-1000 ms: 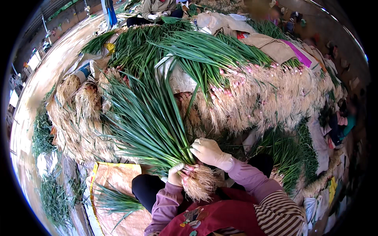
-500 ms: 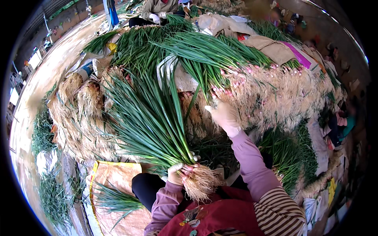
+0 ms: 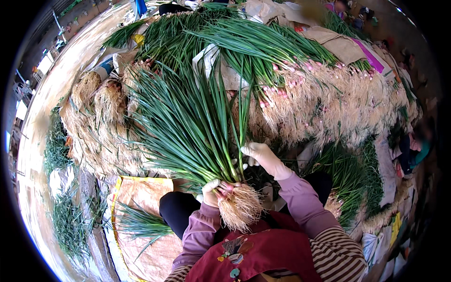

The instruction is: The person picks individual leeks from a large pile, removes outer layers by hand, and gathers them into a bundle.

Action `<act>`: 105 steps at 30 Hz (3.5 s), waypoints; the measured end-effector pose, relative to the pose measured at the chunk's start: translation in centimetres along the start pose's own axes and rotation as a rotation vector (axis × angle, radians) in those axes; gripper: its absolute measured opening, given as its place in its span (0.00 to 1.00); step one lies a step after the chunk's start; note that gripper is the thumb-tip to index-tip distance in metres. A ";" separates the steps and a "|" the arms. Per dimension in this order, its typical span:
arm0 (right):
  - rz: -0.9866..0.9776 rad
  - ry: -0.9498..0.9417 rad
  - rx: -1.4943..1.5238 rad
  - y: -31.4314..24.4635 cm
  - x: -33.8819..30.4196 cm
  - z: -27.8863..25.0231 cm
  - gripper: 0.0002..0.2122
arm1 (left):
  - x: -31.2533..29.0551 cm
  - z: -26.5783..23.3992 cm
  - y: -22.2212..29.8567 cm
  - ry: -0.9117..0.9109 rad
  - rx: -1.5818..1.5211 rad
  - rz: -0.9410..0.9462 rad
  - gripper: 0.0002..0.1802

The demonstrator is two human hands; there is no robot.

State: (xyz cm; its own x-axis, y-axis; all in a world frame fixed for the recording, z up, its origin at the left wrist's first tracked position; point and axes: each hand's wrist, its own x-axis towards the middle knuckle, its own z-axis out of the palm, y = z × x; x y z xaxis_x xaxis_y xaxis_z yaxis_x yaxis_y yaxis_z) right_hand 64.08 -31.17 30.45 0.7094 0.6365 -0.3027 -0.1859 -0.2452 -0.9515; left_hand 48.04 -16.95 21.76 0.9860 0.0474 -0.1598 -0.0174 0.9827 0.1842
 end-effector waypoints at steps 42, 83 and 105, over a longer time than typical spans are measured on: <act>0.246 -0.569 -1.269 7.0 2.6 -2.7 0.17 | -0.1 2.8 0.3 -0.206 0.076 0.021 0.43; -0.054 0.633 -1.171 -5.5 7.7 -6.7 0.12 | 0.9 4.7 -0.5 -0.137 0.116 -0.013 0.44; 0.074 0.073 -0.072 5.9 0.5 2.0 0.10 | 0.7 -0.3 -0.1 0.006 0.071 -0.101 0.27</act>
State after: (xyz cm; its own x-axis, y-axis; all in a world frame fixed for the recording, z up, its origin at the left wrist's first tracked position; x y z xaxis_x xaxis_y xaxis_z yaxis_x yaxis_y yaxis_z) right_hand 61.97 -30.89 24.58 0.7438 0.5602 -0.3645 -0.1922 -0.3431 -0.9194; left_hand 48.68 -16.95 21.34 0.9811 -0.0504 -0.1870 0.0944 0.9675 0.2345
